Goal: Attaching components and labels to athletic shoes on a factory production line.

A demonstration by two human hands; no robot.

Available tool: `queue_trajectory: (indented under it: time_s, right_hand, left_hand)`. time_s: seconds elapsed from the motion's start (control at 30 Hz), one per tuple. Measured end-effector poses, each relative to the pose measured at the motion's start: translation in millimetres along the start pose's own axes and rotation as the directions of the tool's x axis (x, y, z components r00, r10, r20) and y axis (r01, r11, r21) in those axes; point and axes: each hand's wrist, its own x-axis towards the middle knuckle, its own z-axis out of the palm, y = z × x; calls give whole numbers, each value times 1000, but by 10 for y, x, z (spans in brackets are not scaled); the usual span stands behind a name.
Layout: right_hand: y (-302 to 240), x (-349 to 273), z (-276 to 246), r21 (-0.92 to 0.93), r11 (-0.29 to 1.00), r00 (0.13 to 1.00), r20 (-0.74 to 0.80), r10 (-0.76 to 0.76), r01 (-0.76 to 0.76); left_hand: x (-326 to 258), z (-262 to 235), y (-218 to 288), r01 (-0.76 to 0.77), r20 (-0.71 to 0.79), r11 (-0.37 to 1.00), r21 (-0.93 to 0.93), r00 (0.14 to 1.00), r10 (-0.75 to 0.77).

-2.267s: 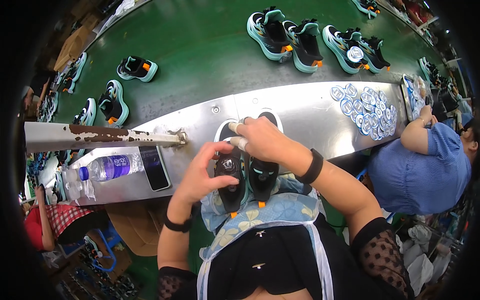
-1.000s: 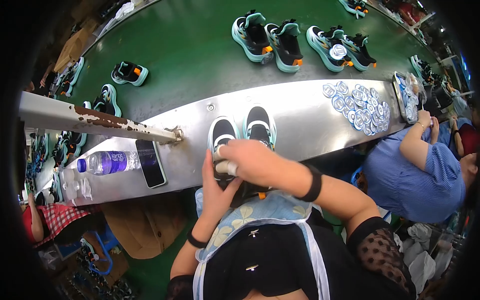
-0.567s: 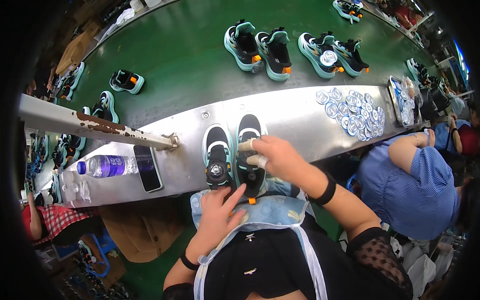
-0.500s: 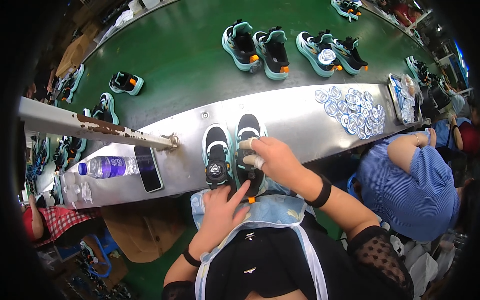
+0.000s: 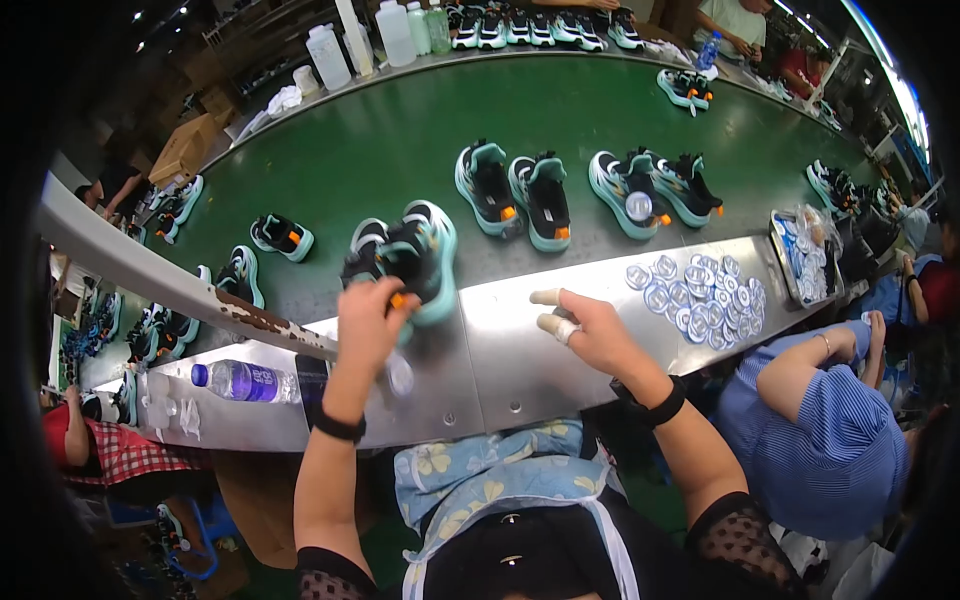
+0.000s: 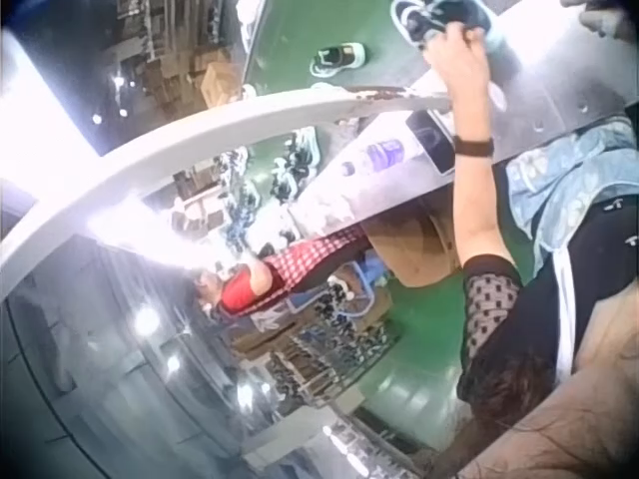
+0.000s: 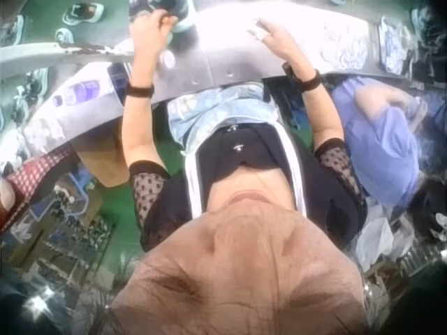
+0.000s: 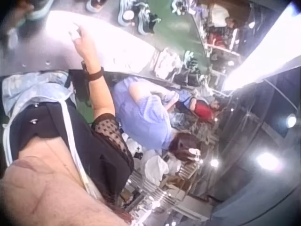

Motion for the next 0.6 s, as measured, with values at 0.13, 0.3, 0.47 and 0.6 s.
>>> queue_trajectory:
  time_s: [0.13,0.3,0.47,0.6]
  right_hand:
    - [57,281,-177,-148,988,995,-86,-47,34]
    - [349,888,-256,-507,835,913,-202,-355,213]
    - [830,1616,-118,-818,556,903,-117,-413,148]
    - [388,1904,138,-737,676,984,-138,-114,-25]
  left_hand:
    - [333,-24,-14,-28,-367,995,95,928,61]
    - [-812,506,241,53,81,993,-109,996,-44]
    - [-1632,670,463,208,233,978,-22,952,-198]
    - [-1649,692,522,234,207,972,2,951,-229]
